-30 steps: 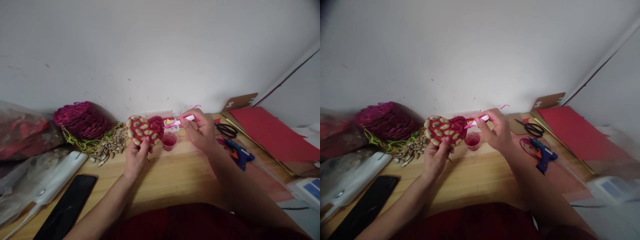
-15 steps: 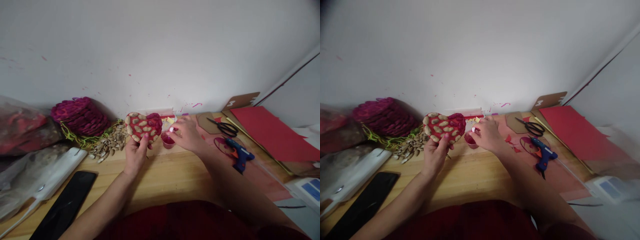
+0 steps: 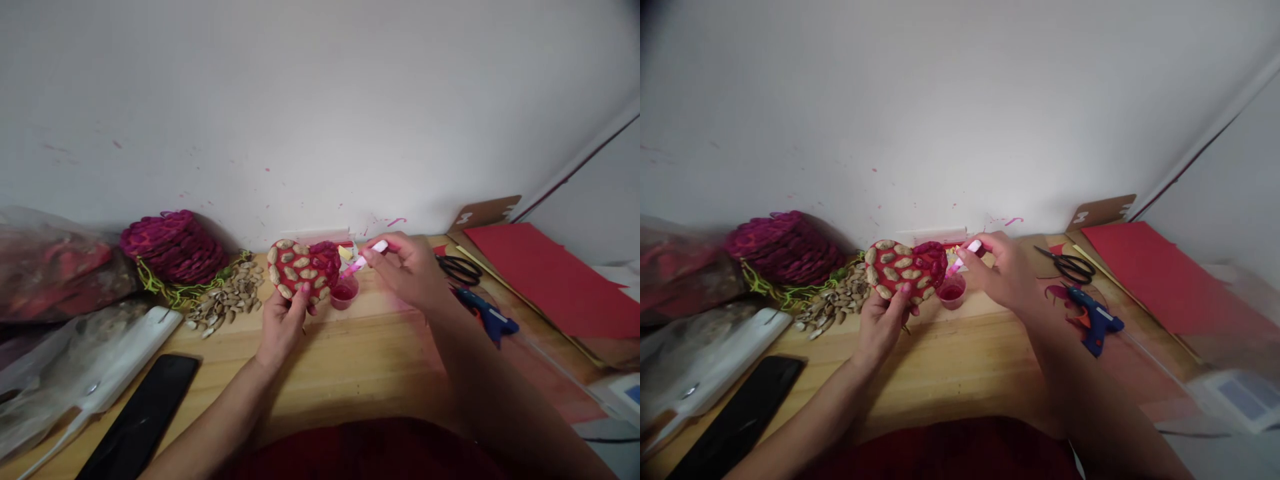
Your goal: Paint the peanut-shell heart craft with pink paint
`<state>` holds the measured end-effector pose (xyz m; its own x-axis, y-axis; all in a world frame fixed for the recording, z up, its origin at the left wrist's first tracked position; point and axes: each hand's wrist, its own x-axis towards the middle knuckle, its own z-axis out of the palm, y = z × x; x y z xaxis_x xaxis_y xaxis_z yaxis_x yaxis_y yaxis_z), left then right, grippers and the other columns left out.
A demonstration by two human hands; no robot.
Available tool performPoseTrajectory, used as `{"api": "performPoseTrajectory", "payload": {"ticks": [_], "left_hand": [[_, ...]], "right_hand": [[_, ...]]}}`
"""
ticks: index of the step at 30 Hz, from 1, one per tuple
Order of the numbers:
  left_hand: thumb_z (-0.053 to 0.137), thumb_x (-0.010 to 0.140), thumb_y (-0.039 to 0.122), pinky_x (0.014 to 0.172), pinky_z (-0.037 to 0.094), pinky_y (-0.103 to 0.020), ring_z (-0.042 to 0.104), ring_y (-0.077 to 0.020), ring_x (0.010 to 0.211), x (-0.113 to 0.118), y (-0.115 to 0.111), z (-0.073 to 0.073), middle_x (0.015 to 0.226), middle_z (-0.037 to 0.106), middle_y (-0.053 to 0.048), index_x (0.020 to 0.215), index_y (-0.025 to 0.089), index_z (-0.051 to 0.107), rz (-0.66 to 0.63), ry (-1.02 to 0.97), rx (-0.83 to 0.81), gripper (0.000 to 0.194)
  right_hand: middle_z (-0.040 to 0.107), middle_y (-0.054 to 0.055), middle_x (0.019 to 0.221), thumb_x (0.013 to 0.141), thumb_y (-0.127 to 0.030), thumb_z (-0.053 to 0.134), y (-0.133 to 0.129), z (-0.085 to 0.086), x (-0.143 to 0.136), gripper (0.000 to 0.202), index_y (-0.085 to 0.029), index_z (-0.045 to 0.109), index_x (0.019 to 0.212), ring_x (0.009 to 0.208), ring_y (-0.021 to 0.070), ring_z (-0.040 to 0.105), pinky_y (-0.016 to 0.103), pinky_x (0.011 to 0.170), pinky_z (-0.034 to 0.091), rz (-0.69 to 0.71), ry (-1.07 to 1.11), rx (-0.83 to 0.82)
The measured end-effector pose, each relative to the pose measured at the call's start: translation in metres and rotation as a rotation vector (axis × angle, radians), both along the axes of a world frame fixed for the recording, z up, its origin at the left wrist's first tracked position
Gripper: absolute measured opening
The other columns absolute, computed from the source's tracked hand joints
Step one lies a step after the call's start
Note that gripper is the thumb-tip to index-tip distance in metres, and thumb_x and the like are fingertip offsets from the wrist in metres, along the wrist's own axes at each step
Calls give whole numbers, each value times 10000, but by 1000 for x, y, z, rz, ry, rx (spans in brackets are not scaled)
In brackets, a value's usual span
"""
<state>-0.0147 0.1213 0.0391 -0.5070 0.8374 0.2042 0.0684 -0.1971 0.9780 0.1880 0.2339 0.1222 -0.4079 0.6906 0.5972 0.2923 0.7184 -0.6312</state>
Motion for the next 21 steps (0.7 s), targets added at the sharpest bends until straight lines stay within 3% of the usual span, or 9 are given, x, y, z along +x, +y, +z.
{"api": "performPoseTrajectory", "payload": {"ticks": [3,8,21], "left_hand": [[765,886,638,437,383,-226,489,-104,459,2,-2,2,547,641,-9,701,197,640,-27,31,21,494],[749,907,640,462,415,-228,514,-108,481,4,-4,1,562,646,-17,680,188,658,-54,84,36,513],[729,941,574,482,443,-223,524,-105,462,3,-4,2,532,633,-10,650,183,657,-52,146,45,492]], "right_hand": [[780,2,894,993,-361,699,-11,1,-5,125,-263,776,988,808,175,678,354,759,508,52,137,33],[788,11,962,997,-320,694,-19,-2,-15,88,-275,769,1005,875,184,697,376,823,542,48,237,34],[785,12,941,994,-319,692,-18,-3,-15,96,-256,761,972,902,182,708,372,856,544,49,247,34]]}}
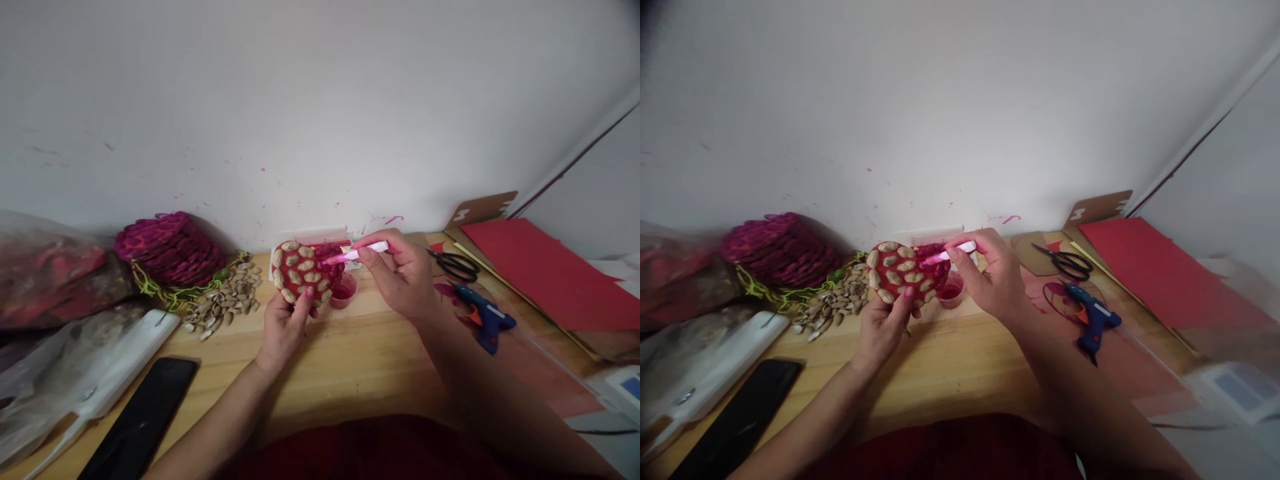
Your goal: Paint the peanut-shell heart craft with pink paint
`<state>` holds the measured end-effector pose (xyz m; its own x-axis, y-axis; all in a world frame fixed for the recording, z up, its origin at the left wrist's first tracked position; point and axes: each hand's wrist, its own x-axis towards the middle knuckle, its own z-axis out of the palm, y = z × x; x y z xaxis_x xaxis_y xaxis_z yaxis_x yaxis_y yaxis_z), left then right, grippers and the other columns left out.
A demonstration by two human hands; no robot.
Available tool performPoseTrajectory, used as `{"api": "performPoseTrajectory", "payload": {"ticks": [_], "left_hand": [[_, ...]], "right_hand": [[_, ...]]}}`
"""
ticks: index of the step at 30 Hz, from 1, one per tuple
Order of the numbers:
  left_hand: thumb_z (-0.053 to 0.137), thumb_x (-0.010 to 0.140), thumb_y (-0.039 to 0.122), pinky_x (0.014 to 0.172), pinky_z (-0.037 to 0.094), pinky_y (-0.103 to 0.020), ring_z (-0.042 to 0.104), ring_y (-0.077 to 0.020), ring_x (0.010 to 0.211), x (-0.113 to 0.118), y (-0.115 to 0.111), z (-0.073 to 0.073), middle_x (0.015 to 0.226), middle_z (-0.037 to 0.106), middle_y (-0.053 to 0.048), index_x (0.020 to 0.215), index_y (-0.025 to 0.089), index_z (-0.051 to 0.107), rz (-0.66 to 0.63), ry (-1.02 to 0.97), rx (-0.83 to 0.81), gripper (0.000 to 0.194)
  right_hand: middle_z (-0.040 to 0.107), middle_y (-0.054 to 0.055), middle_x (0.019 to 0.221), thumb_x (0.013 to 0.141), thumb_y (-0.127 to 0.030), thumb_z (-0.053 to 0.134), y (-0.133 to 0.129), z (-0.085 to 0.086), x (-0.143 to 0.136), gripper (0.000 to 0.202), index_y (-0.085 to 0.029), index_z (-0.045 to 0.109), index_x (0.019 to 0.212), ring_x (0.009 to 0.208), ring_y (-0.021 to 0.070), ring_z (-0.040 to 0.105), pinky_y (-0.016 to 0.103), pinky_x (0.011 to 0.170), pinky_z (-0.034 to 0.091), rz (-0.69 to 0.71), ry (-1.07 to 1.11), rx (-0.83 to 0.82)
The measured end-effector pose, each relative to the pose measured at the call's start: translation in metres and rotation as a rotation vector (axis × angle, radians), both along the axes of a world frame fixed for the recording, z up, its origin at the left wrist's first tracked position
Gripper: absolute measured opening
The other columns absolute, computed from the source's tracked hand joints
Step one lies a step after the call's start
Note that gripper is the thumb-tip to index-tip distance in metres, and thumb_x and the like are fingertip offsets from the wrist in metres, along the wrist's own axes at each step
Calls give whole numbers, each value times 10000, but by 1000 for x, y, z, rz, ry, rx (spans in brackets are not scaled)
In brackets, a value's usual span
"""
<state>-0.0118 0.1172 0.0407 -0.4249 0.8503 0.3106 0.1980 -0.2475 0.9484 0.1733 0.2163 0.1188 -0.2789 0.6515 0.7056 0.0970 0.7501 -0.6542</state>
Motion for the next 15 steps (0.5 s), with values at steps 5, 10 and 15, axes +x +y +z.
{"api": "performPoseTrajectory", "payload": {"ticks": [5,10,15], "left_hand": [[728,946,544,478,437,-221,555,-113,480,-1,1,-3,573,679,-22,696,183,672,16,5,21,442],[712,960,545,467,416,-222,509,-104,467,-2,1,-4,553,656,-17,669,187,660,13,-4,7,465],[719,957,563,466,413,-225,496,-104,463,-2,2,-5,549,650,-9,690,190,651,-1,-49,23,464]], "right_hand": [[791,9,941,995,-303,688,0,0,-1,88,-258,757,963,904,187,711,371,866,544,-13,-28,31],[795,11,951,996,-301,688,1,-1,0,89,-254,759,970,890,180,710,370,860,544,-24,-13,18],[800,11,948,994,-289,683,0,-2,-1,92,-250,762,967,880,175,705,371,852,540,-19,-8,4]]}}
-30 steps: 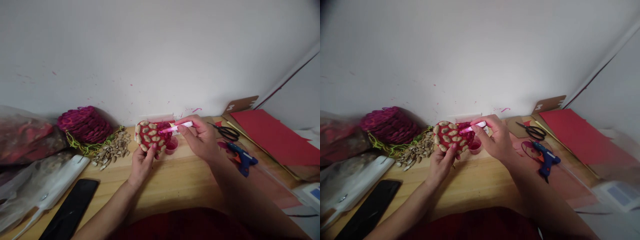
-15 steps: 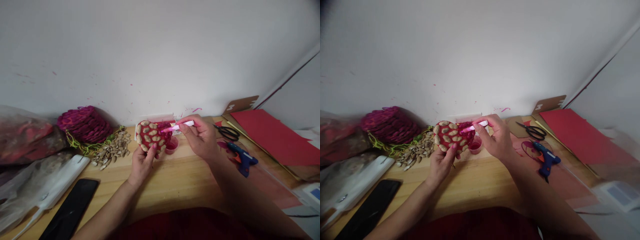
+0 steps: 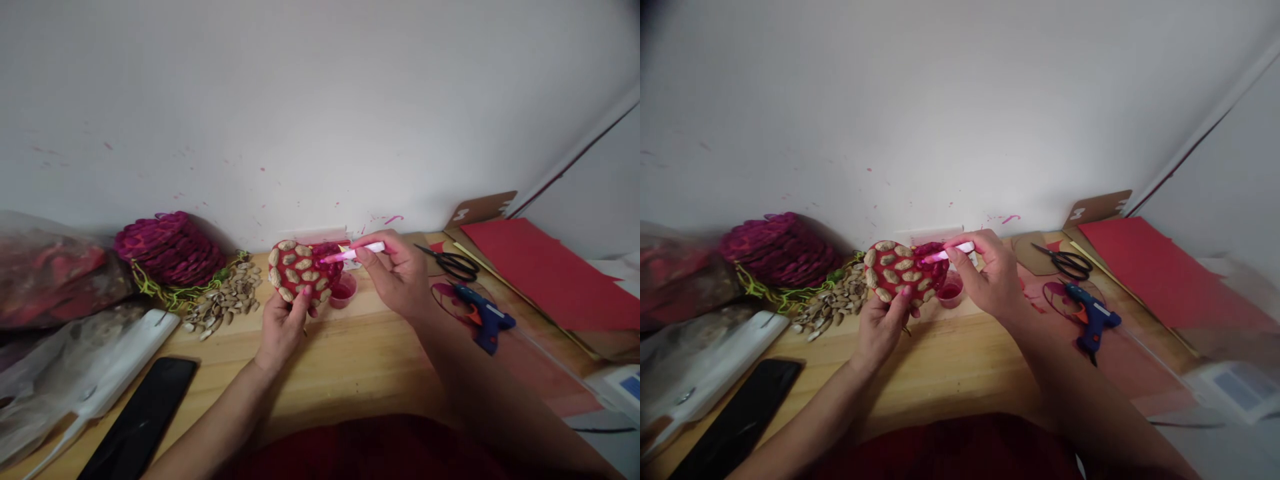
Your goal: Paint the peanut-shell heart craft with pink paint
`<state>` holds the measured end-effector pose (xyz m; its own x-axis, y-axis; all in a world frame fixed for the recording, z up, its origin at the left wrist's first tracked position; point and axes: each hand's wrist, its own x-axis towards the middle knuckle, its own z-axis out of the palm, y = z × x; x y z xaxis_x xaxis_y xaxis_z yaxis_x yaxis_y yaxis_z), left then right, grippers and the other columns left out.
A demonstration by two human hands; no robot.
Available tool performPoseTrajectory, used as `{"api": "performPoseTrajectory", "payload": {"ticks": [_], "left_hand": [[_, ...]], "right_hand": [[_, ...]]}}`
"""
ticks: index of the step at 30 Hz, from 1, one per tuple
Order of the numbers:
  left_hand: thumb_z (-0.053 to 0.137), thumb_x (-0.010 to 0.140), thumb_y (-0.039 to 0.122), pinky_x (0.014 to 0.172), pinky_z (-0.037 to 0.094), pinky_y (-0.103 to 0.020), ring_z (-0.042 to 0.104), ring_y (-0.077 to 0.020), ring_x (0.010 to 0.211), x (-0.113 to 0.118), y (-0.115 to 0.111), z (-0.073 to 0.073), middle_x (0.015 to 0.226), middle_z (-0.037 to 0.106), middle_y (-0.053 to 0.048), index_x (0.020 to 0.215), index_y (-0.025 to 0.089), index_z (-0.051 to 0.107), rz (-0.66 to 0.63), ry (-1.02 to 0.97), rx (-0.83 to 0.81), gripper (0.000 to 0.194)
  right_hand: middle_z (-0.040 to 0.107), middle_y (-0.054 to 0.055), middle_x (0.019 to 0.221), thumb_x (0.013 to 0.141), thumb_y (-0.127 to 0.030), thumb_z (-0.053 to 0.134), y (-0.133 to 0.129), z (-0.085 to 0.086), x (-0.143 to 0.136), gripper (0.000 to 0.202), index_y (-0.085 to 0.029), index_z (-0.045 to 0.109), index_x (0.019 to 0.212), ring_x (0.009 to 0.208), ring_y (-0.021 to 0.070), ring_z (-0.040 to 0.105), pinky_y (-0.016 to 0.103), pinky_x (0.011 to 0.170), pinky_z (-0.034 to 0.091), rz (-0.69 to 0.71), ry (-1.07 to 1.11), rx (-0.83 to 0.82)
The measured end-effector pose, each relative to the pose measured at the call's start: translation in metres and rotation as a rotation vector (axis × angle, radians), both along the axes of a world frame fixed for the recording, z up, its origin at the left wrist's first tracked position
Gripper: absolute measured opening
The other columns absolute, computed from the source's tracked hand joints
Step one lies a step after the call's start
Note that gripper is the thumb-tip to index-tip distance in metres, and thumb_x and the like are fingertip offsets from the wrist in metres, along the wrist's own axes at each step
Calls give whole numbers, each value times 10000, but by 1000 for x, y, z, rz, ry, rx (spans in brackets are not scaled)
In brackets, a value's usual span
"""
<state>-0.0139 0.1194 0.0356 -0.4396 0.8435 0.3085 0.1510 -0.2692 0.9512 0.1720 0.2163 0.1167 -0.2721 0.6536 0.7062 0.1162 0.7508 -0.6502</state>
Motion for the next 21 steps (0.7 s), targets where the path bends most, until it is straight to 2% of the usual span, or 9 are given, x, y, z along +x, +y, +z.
{"api": "performPoseTrajectory", "payload": {"ticks": [6,12,21], "left_hand": [[727,950,571,469,411,-226,488,-101,463,1,0,1,547,648,-9,686,191,653,-11,-11,0,468],[729,940,591,468,411,-227,464,-95,448,1,1,4,540,643,-6,678,192,644,4,-20,1,485],[720,940,613,465,405,-229,471,-100,458,0,-1,5,529,621,-6,644,193,646,-2,-5,-18,519]], "right_hand": [[799,8,948,1000,-293,679,0,0,0,98,-250,764,978,886,173,712,369,844,541,2,8,-4],[798,2,943,999,-265,683,-1,1,0,77,-255,755,973,918,176,711,371,865,537,0,-19,77],[800,5,935,997,-268,681,0,-1,0,85,-254,757,960,903,182,714,377,864,538,-12,-11,49]]}}
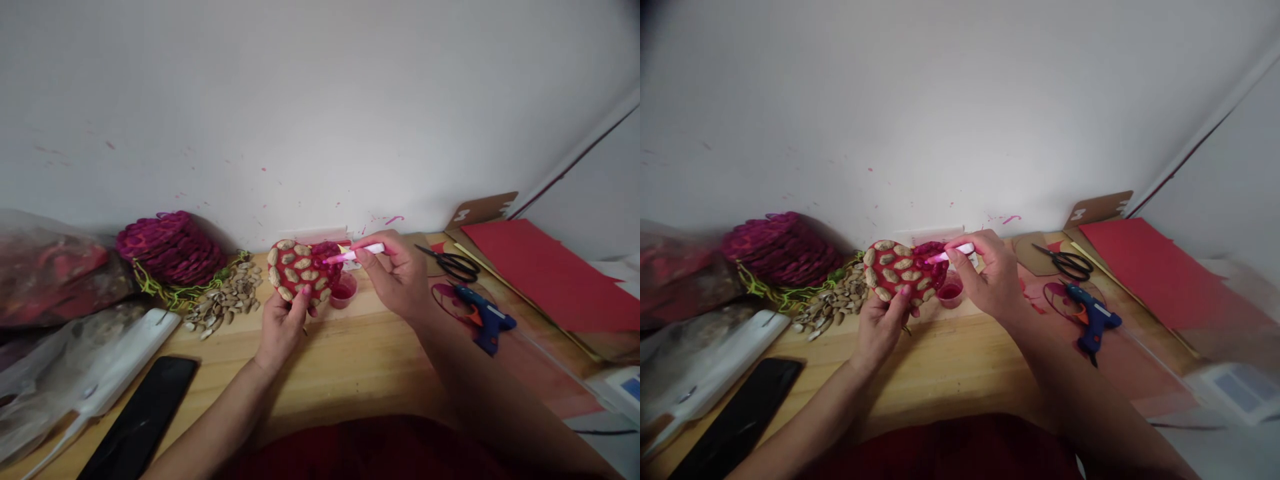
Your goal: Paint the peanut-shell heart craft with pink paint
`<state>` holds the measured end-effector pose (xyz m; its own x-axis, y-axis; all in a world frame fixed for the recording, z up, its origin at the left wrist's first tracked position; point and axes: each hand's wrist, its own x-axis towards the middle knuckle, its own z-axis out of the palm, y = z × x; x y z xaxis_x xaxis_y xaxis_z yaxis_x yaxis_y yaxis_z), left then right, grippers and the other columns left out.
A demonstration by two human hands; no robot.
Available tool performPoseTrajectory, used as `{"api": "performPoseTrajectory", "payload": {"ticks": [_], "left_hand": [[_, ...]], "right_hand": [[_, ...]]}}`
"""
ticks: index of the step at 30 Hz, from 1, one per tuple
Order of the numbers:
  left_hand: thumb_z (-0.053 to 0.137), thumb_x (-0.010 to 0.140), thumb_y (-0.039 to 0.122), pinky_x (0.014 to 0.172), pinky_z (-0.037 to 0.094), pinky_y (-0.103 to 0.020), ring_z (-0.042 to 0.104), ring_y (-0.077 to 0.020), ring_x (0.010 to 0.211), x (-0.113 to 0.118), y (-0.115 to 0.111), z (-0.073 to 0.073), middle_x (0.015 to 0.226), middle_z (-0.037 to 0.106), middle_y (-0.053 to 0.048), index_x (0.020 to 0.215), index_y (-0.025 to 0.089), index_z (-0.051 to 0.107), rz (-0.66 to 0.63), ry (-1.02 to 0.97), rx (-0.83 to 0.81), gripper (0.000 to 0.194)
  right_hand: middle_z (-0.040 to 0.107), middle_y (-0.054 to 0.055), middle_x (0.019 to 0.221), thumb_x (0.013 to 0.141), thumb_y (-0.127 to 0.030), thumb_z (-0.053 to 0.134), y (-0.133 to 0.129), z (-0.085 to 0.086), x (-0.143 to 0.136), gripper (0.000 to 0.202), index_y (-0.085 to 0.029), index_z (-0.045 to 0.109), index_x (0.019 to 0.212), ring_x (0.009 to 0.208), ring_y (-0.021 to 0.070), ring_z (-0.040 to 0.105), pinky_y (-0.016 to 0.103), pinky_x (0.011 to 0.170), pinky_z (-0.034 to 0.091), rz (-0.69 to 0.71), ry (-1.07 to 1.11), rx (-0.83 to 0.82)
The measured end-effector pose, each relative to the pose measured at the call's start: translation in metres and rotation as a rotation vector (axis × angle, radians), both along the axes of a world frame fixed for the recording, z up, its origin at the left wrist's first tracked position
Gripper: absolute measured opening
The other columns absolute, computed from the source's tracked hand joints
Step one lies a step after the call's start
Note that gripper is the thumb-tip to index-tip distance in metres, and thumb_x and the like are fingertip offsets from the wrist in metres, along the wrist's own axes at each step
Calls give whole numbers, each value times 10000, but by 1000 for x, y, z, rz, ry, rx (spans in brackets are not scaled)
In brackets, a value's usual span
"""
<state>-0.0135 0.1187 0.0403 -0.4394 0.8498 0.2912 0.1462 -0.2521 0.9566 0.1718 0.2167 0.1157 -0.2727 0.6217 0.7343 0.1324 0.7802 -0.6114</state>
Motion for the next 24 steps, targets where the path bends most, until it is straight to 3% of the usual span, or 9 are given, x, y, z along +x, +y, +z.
{"api": "performPoseTrajectory", "payload": {"ticks": [8,16,24], "left_hand": [[732,928,616,457,413,-228,503,-108,465,1,0,1,526,632,-12,641,196,636,9,14,0,518],[756,901,603,420,383,-218,500,-108,440,2,0,3,513,625,-4,661,200,625,26,-41,-23,487],[773,883,607,416,382,-221,505,-109,437,1,0,2,527,644,-10,676,204,638,22,-90,-35,472]], "right_hand": [[798,8,940,982,-242,698,-4,2,-3,65,-264,758,992,911,188,720,370,850,552,55,7,97],[799,13,896,980,-242,661,-9,5,-2,105,-280,755,951,920,224,727,420,864,555,-33,-127,195],[811,14,925,977,-240,672,-6,2,-5,92,-275,758,974,935,221,727,404,851,554,-14,-107,217]]}}
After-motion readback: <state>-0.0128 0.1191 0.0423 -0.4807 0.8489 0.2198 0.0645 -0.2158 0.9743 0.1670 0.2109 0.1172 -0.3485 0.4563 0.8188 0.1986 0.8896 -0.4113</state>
